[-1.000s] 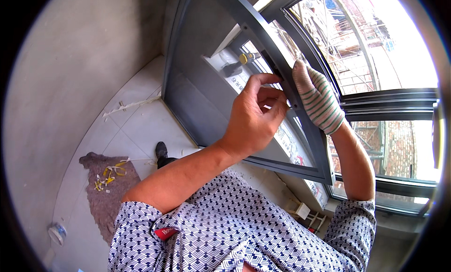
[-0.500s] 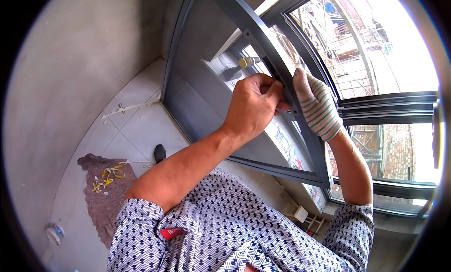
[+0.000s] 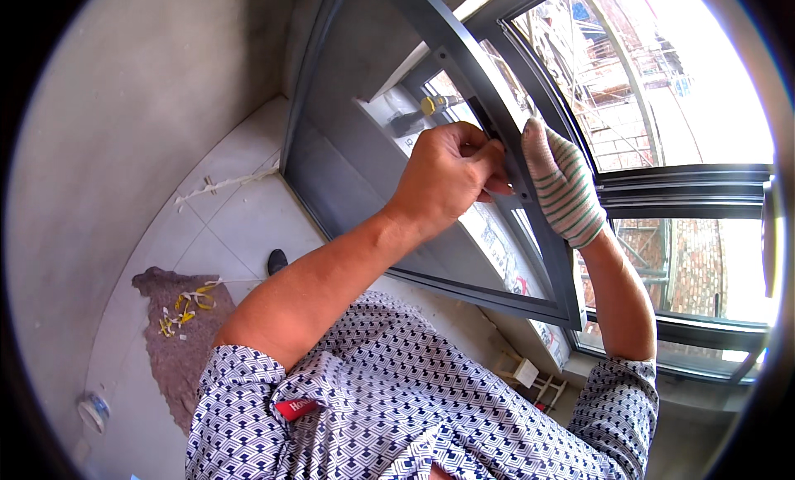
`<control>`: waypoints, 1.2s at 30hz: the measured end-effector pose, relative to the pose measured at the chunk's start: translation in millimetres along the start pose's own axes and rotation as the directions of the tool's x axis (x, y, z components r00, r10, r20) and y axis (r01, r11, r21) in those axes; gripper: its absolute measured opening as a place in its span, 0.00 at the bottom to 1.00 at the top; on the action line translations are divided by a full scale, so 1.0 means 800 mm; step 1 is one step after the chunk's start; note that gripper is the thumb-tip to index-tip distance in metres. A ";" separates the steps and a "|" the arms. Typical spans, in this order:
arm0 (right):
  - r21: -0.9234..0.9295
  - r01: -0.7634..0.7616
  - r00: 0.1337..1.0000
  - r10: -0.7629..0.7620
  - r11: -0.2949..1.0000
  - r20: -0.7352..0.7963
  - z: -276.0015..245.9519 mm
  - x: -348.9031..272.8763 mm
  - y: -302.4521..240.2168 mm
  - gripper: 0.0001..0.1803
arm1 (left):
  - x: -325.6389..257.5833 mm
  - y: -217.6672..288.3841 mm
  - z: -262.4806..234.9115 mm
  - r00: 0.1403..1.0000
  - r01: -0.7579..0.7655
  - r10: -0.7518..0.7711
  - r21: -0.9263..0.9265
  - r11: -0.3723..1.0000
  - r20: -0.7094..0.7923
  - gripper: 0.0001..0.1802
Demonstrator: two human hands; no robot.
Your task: The person removes yellow protective film from the edges of a window screen frame. They peel the film off by hand, working along the perimeter of the frame to expose the grey surface underneath.
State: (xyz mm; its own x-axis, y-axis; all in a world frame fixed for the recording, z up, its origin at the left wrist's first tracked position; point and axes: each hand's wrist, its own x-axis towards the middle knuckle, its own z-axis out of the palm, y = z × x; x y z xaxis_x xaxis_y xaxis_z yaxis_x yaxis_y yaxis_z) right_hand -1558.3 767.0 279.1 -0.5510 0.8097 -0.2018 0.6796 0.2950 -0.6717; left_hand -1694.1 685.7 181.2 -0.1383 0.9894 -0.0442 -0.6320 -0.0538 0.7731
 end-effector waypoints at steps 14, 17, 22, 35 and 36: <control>-0.186 0.103 0.992 -0.114 0.977 -0.049 -0.005 -0.003 -0.008 0.23 | 0.002 -0.006 0.002 0.998 -0.051 0.052 -0.038 0.998 0.025 0.15; -0.208 0.077 0.996 -0.082 0.975 -0.017 -0.009 -0.003 -0.012 0.22 | 0.003 -0.008 0.007 0.998 -0.066 0.064 -0.060 0.996 -0.024 0.14; -0.437 0.139 0.984 -0.174 0.888 -0.041 -0.008 -0.006 -0.017 0.18 | 0.004 -0.013 0.007 0.998 -0.054 0.053 -0.084 0.995 -0.022 0.14; -0.484 0.150 0.981 -0.191 0.862 -0.035 -0.017 -0.021 -0.029 0.19 | -0.004 -0.007 0.011 0.995 -0.097 0.097 0.006 0.995 0.039 0.16; -0.468 0.133 0.985 -0.170 0.874 -0.037 -0.019 -0.023 -0.031 0.19 | -0.005 -0.007 0.012 0.994 -0.103 0.103 0.008 0.995 0.043 0.17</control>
State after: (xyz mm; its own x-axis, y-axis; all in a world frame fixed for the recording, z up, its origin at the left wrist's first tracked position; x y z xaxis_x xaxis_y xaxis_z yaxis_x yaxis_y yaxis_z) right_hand -1557.5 752.4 310.3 -0.6398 0.7663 -0.0582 0.7473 0.6027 -0.2797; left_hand -1682.6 683.1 183.7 -0.1699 0.9835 0.0627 -0.6085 -0.1547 0.7783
